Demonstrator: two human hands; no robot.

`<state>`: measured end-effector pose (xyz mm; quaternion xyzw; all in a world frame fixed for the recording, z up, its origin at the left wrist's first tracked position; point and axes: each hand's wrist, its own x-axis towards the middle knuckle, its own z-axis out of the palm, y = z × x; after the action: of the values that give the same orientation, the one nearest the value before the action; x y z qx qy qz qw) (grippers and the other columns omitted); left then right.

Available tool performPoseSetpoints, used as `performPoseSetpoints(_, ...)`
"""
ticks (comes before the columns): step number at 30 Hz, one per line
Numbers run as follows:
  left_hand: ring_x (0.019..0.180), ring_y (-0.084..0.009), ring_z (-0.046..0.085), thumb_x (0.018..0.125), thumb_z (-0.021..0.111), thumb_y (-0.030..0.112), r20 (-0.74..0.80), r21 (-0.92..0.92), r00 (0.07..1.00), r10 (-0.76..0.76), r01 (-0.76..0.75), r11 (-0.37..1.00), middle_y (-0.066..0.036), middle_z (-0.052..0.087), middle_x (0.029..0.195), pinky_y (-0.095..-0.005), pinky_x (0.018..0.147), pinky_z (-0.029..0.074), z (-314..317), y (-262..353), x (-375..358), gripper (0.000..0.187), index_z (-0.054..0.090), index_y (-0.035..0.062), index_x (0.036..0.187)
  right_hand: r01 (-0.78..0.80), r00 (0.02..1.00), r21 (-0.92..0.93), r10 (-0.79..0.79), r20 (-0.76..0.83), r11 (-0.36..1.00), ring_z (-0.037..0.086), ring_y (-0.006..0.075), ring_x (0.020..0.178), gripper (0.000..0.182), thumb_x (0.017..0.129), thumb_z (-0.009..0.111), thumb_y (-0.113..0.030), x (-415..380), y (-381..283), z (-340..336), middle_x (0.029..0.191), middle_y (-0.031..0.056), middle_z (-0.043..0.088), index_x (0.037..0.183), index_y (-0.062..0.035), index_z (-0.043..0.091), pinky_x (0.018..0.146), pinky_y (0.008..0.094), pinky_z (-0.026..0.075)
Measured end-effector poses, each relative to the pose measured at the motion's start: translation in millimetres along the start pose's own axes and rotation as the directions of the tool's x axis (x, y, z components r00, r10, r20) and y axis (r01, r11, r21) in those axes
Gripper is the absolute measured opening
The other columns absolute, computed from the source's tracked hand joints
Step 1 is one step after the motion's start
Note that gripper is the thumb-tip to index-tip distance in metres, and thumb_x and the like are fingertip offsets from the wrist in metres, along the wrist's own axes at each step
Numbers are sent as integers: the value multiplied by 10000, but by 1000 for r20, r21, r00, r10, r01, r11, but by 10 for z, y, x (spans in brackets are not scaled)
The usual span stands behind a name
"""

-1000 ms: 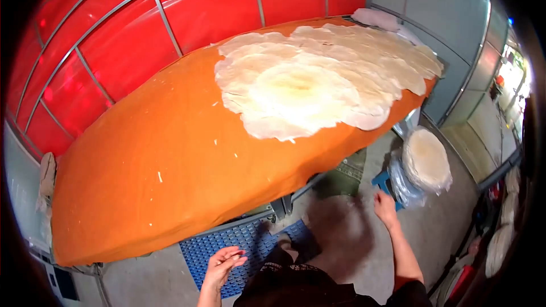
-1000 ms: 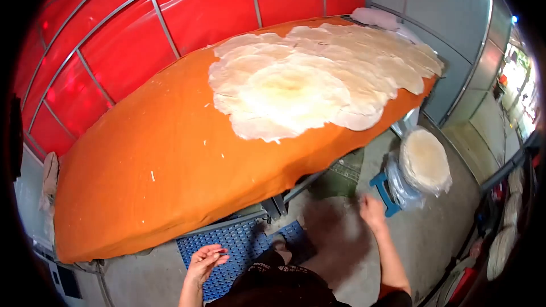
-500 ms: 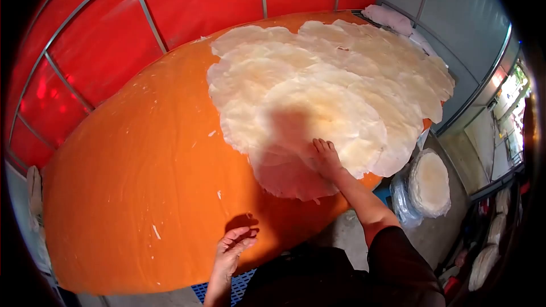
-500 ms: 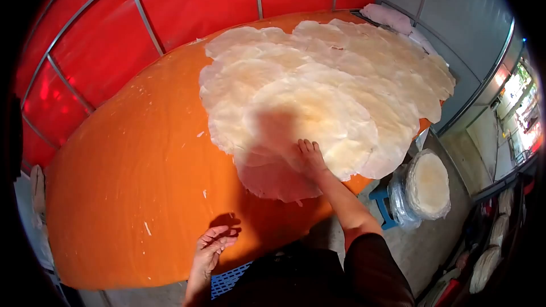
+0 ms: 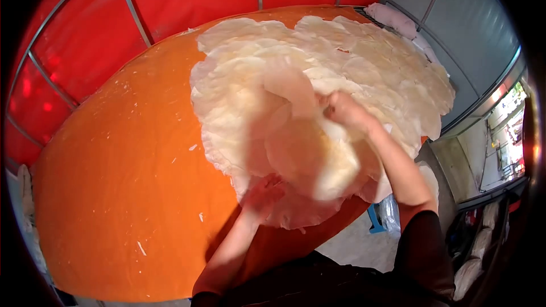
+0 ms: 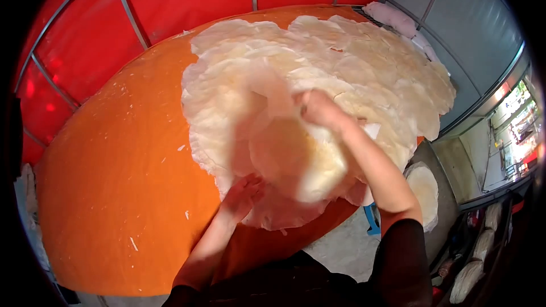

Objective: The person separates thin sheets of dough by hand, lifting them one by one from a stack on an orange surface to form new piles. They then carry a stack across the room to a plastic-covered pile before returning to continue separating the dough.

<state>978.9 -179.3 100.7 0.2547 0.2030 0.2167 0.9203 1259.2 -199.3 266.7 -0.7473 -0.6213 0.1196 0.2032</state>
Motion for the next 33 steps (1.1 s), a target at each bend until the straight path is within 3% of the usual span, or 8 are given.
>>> performPoseSetpoints(7,1085,-238,452,711,616,-36,-104,430,953,284,-214,877,-115,426,1188,-369,872,444,287,-175,1230,695,214,24,1275,-59,939,191,-10,345,980,556,171,946,365,683,532,-59,78,452,532,946,76,628,1044,-44,581,821,306,436)
performPoseSetpoints(10,1054,-252,474,698,625,-38,71,304,986,150,-165,938,-113,437,1163,-382,833,470,273,-2,1266,676,245,15,1254,157,973,545,-224,59,824,523,107,815,414,635,504,-44,337,826,136,834,83,588,1033,-85,609,714,256,428)
performPoseSetpoints(16,1031,-231,498,710,588,-71,-258,76,958,122,-106,991,-96,477,1115,-335,729,519,184,246,769,636,296,73,1256,285,856,-508,-455,-247,813,549,253,626,352,660,535,-48,476,378,-1318,624,180,552,994,-110,627,566,339,435)
performPoseSetpoints(19,997,-231,516,727,553,-103,-140,-369,990,5,-57,928,-73,464,1125,-346,711,524,286,470,550,643,300,117,1275,-125,988,-570,49,-147,812,587,250,889,491,620,491,26,163,-523,-1071,791,214,580,1088,-96,578,674,315,462)
performPoseSetpoints(23,1037,-223,500,716,611,-57,152,327,981,117,-162,931,-67,438,1193,-355,757,513,-9,121,520,725,249,137,1313,-72,997,-363,78,2,929,556,275,947,465,649,447,48,-81,53,4,1024,136,584,1056,-121,597,785,354,454)
performPoseSetpoints(29,912,-222,531,729,653,91,147,921,989,-21,-129,368,-98,498,1021,-313,689,506,347,538,624,351,436,34,999,-280,949,330,207,238,902,572,289,914,502,613,414,79,-115,1014,305,1079,144,580,1088,6,561,785,336,445)
performPoseSetpoints(32,734,-212,602,751,647,141,108,987,994,-16,-105,119,-81,598,806,-292,634,499,462,672,615,183,524,5,752,-154,988,-280,144,-56,948,591,316,811,519,634,408,72,-198,192,-278,981,176,599,1109,-63,566,734,351,461)
performPoseSetpoints(33,597,-179,581,771,620,129,145,809,986,89,-169,562,-47,573,621,-280,569,485,335,583,622,175,516,9,695,-216,976,-265,211,-48,940,591,325,790,524,639,408,70,-234,-23,-266,958,180,599,1112,-89,567,724,356,465)
